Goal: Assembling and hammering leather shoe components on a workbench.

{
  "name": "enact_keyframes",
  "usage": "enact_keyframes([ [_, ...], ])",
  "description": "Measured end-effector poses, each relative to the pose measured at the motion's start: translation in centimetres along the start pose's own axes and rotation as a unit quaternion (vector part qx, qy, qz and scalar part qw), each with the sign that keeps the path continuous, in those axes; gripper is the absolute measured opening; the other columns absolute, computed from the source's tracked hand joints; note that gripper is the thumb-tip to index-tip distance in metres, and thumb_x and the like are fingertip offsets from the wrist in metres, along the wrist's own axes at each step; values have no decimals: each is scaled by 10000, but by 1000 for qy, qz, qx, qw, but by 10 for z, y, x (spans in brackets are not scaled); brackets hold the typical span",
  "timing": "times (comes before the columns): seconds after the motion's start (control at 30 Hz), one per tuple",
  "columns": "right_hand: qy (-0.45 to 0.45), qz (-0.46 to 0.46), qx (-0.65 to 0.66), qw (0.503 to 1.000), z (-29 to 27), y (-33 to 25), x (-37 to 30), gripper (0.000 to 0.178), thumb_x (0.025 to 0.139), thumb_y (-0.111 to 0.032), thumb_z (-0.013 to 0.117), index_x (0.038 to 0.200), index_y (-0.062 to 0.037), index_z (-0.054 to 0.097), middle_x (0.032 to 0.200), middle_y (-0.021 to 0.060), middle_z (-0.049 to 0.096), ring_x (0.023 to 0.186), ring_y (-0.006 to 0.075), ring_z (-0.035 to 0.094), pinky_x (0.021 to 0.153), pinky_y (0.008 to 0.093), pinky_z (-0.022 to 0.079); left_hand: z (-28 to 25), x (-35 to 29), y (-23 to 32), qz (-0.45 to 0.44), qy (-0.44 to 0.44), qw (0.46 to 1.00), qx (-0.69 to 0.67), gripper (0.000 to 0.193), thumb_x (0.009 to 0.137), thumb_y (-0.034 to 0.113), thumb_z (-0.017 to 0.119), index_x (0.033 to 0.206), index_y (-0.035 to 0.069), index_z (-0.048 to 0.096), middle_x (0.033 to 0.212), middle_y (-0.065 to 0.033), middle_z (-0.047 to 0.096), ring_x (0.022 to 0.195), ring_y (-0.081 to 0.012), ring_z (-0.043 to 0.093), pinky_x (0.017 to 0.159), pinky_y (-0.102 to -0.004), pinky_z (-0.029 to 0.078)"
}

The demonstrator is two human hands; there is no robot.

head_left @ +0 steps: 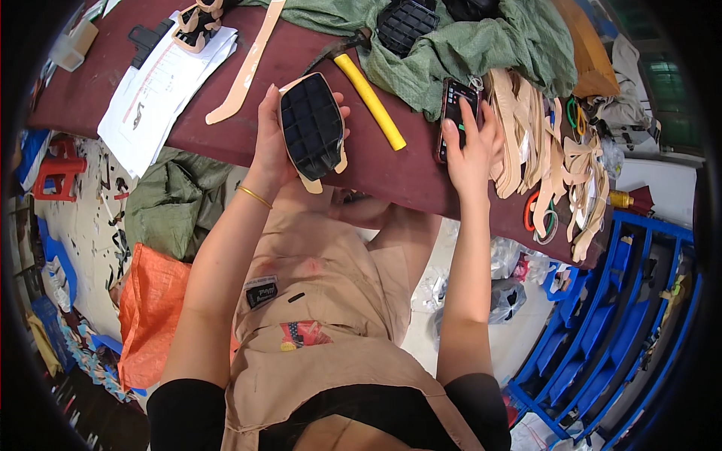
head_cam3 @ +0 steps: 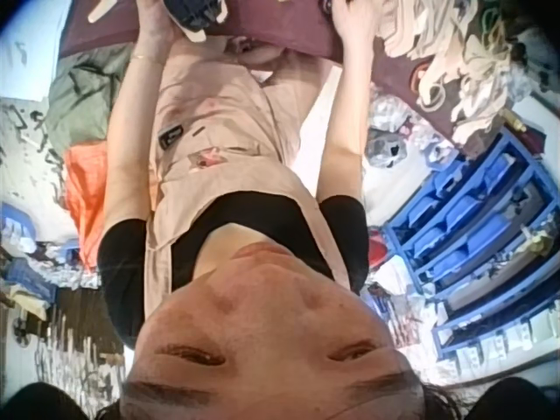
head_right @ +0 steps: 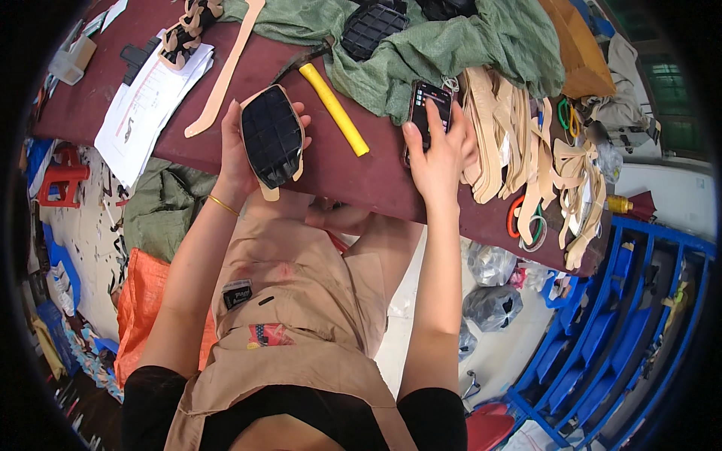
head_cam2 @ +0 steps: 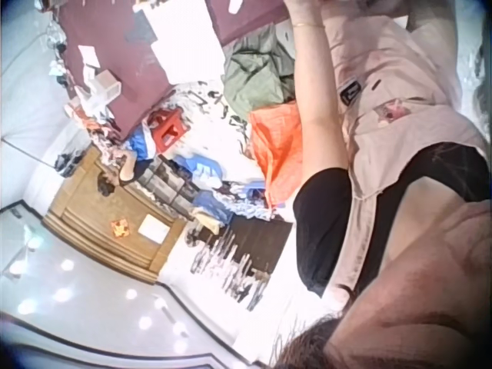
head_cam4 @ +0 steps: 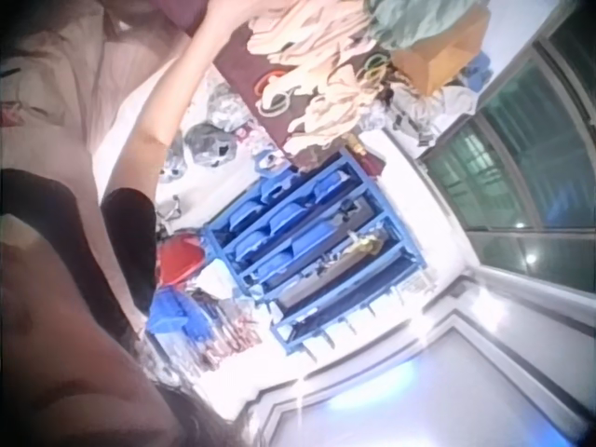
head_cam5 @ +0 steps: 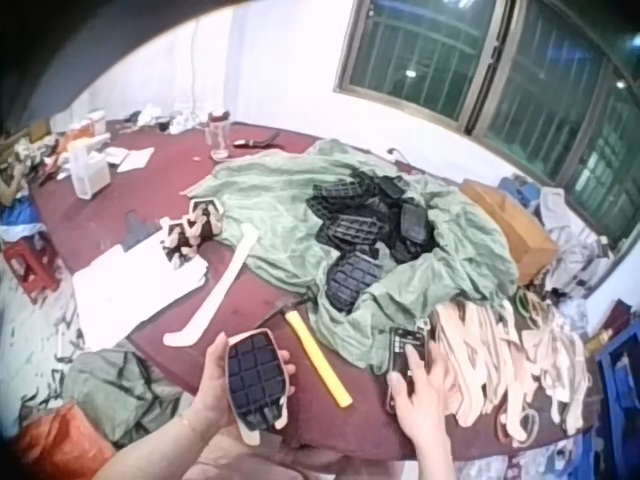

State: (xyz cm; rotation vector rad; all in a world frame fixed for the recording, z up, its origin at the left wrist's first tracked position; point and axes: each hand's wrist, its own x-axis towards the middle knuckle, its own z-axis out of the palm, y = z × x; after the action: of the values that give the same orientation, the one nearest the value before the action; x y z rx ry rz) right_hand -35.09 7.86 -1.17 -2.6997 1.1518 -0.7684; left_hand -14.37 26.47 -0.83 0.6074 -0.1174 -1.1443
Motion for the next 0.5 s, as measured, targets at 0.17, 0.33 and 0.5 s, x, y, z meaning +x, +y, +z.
enact_keyframes([
  [0.17,-25,8,-63,998,15,-1,23,510,869,-524,521,1262,-202,560,1427,167,328,1316,374,232,1033,589,123,1,1,-3,-4,-8,1000,-13,713,914,602,277,1246,6,481,1166,-166,578,1017,-281,608,865,-434,527],
  [0.33,8,16,-2,1000,-1,-1,20,489,892,-511,499,1273,-209,555,1406,164,358,1302,360,253,1047,556,138,-2,0,-1,-2,0,1000,-6,712,917,597,269,1246,0,476,1163,-166,579,1014,-280,609,861,-436,529],
  [0.5,87,47,129,987,-4,22,-14,407,928,-360,495,1249,-118,561,1288,156,452,1219,338,344,1032,449,235,1,0,0,0,-1,1000,-2,700,920,592,267,1245,9,478,1165,-174,577,1016,-283,608,856,-439,531],
])
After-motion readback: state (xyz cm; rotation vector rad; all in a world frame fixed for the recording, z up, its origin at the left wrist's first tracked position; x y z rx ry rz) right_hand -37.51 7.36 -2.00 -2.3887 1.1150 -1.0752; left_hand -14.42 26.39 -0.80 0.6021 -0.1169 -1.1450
